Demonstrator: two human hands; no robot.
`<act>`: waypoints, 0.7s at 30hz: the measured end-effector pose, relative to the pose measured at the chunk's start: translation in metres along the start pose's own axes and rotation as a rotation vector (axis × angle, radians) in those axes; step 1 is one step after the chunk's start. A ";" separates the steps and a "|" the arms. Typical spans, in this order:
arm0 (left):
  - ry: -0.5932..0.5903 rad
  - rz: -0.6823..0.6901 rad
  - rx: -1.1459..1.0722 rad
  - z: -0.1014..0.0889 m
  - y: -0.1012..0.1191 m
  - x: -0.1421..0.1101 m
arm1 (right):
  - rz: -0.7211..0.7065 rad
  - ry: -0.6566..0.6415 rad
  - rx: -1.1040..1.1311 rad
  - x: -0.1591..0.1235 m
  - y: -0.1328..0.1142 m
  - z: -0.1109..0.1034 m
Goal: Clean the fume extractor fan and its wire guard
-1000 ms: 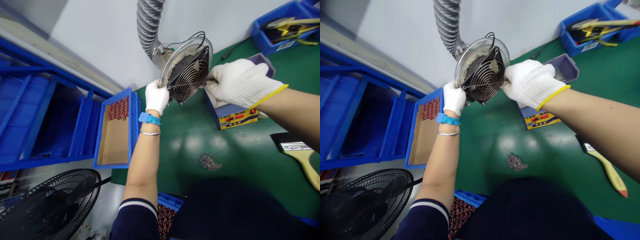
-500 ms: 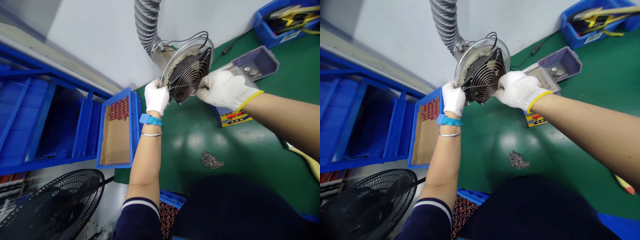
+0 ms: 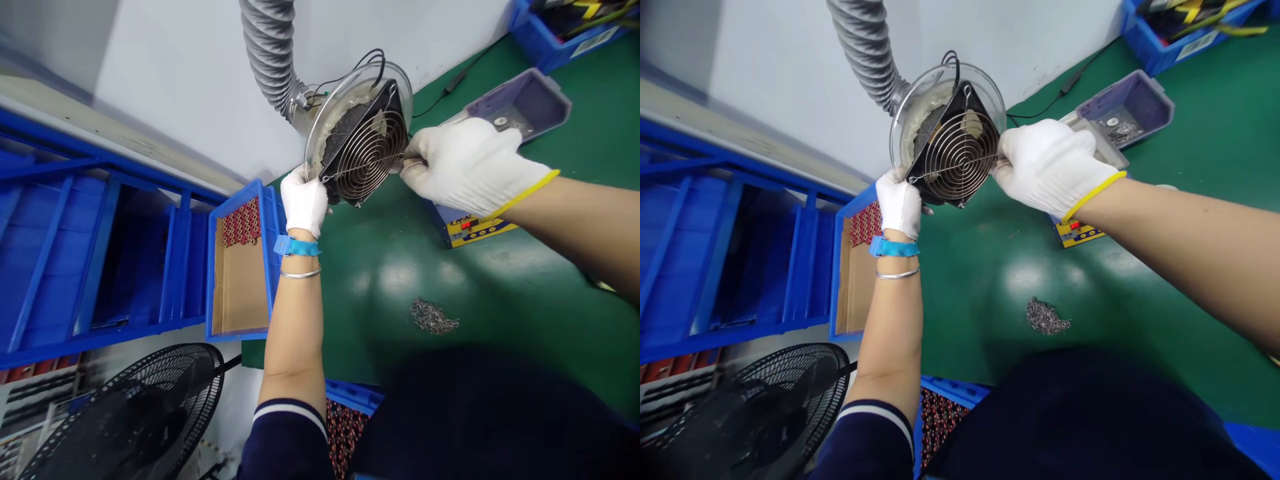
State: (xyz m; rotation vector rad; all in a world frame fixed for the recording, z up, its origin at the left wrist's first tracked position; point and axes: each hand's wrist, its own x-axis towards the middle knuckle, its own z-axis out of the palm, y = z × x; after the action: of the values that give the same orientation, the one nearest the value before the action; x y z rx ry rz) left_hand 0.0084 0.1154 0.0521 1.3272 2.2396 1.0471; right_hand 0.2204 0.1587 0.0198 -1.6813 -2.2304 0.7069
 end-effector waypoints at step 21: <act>-0.006 0.018 -0.040 0.005 0.004 0.000 | -0.190 0.060 -0.185 -0.012 0.028 0.010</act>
State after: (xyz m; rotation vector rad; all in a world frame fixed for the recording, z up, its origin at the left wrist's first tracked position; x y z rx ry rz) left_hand 0.0144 0.1186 0.0516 1.3343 2.1949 1.0869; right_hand 0.2423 0.1513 -0.0030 -1.5183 -2.4347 0.4113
